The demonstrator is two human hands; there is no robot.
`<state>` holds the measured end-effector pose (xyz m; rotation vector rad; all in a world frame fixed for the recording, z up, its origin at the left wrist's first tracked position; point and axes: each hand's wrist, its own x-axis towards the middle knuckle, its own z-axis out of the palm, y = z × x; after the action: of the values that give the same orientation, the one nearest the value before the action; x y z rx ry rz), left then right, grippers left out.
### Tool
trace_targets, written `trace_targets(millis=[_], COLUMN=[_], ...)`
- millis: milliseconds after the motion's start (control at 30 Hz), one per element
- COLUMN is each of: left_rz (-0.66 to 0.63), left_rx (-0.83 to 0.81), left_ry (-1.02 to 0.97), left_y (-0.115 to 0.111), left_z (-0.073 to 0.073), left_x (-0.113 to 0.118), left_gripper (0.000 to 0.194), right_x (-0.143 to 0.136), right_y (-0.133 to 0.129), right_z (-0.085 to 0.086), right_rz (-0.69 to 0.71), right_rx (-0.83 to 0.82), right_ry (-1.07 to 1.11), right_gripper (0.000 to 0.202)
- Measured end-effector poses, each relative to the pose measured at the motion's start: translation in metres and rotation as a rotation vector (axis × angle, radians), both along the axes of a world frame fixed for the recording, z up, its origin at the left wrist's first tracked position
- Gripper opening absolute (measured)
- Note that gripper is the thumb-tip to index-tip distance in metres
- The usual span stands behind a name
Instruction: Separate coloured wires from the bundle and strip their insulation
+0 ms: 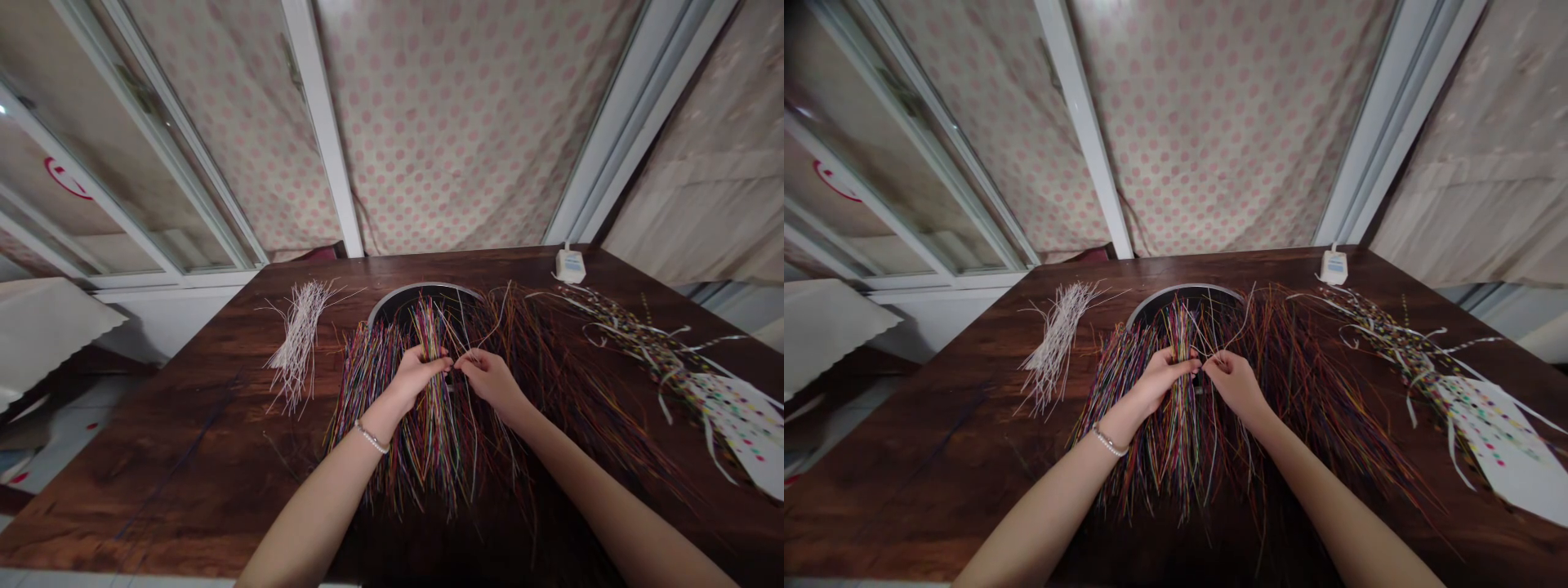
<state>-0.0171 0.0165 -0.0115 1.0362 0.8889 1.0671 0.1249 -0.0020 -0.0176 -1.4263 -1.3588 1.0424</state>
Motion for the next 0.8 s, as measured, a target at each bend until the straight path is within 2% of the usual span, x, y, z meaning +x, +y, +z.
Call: trace_targets(millis=[200,467,567,800], left_rz=[0.001,-0.013,-0.002,-0.038], left_rx=[-0.060,-0.035,-0.060,-0.124], left_ry=[-0.011,-0.039,-0.057,-0.135], left_y=[0.002,0.000,0.000,-0.001], left_z=[-0.003,-0.003,-0.002,0.001], left_x=[-0.001,-0.002,-0.002,-0.003], left_gripper=[0.021,0.017,0.019,0.022], right_x=[0.000,0.004,0.004,-0.004], right_y=[-0.003,-0.006,-0.007,-0.009], right_z=[0.009,0.018,0.019,0.013], right_rz=[0.027,0.070,0.105,0.119], right_rx=[-0.129,-0.207,-0.204,-0.191], right_ry=[0.286,0.625,0.574,0.246], right_gripper=[0.015,0.026,0.030,0.029])
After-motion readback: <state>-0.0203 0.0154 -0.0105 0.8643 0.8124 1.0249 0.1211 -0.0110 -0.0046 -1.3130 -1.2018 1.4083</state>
